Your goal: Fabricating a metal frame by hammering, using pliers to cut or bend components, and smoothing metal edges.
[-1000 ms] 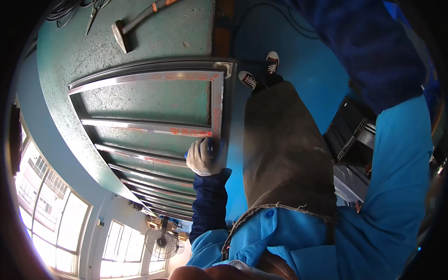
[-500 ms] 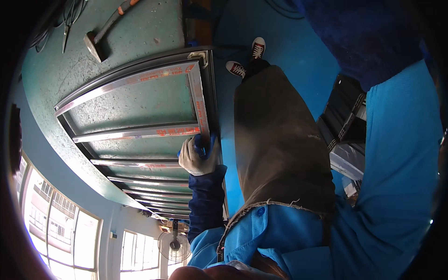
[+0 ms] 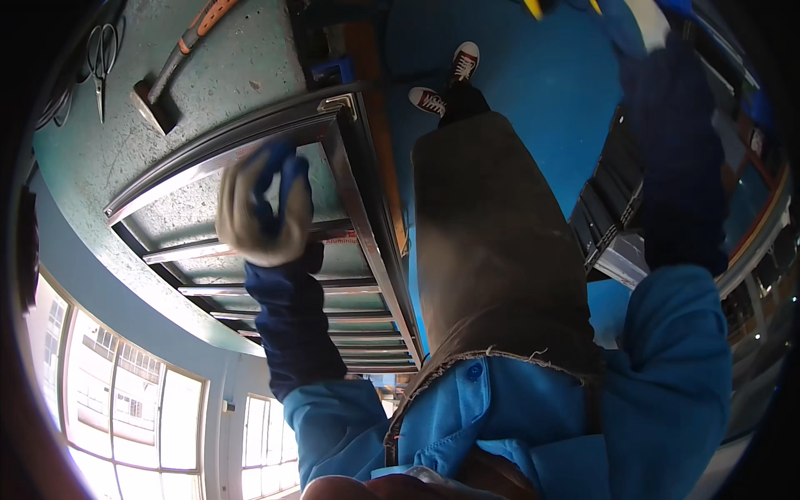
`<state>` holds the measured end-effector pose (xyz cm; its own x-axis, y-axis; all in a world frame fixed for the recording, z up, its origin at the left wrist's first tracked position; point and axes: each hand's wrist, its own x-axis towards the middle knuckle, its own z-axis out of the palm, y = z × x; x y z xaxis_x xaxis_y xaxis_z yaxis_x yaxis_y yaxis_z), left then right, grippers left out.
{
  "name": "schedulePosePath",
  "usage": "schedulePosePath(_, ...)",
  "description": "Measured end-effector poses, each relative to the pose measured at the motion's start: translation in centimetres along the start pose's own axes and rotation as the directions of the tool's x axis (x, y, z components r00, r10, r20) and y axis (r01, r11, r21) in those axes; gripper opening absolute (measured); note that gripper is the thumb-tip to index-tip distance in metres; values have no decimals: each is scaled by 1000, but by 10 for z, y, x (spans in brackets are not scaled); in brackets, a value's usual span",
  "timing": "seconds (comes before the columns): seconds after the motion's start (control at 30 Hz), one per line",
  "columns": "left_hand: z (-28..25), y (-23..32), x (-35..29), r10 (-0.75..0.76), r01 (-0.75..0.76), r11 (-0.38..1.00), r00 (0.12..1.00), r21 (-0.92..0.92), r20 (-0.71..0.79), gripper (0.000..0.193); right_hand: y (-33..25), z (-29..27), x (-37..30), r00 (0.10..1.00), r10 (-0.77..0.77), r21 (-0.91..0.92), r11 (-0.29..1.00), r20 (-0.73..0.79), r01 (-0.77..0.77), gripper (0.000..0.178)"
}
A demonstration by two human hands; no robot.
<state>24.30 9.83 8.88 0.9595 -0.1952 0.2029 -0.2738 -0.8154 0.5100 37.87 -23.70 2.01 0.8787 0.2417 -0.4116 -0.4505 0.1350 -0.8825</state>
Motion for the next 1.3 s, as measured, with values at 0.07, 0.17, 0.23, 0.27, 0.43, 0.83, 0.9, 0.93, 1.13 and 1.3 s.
schedulePosePath(0.07,32,0,49,37,-18,951,998,-308,56,29,3,-54,-70,976,214,92,972,35,-216,66)
schedulePosePath(0.17,57,22,114,219,-142,967,883,-209,415,29,30,-41,-148,914,295,409,824,280,-391,81)
schedulePosePath(0.23,70,45,156,-152,166,982,426,88,892,41,52,-16,-186,921,178,550,757,347,-354,71)
schedulePosePath(0.27,80,46,162,-154,169,982,426,89,891,41,43,3,-193,911,185,605,696,368,-386,71)
schedulePosePath(0.43,160,7,152,-372,462,741,-321,487,871,28,54,55,-214,912,302,576,707,279,-410,72)
schedulePosePath(0.83,121,-25,168,399,688,546,288,-478,870,29,54,72,-208,791,583,84,793,185,-604,66)
schedulePosePath(0.9,120,-34,165,528,544,439,488,-715,695,30,50,82,-198,829,548,-114,836,109,-537,63)
schedulePosePath(0.93,121,-36,166,530,540,432,495,-722,688,30,51,86,-196,829,549,-123,835,105,-537,63)
schedulePosePath(1.13,127,-44,174,636,317,450,542,-835,549,31,58,101,-186,992,123,-478,873,26,-95,62)
schedulePosePath(1.3,129,-40,173,643,308,344,611,-887,461,36,53,109,-177,998,-43,-632,773,36,56,64)
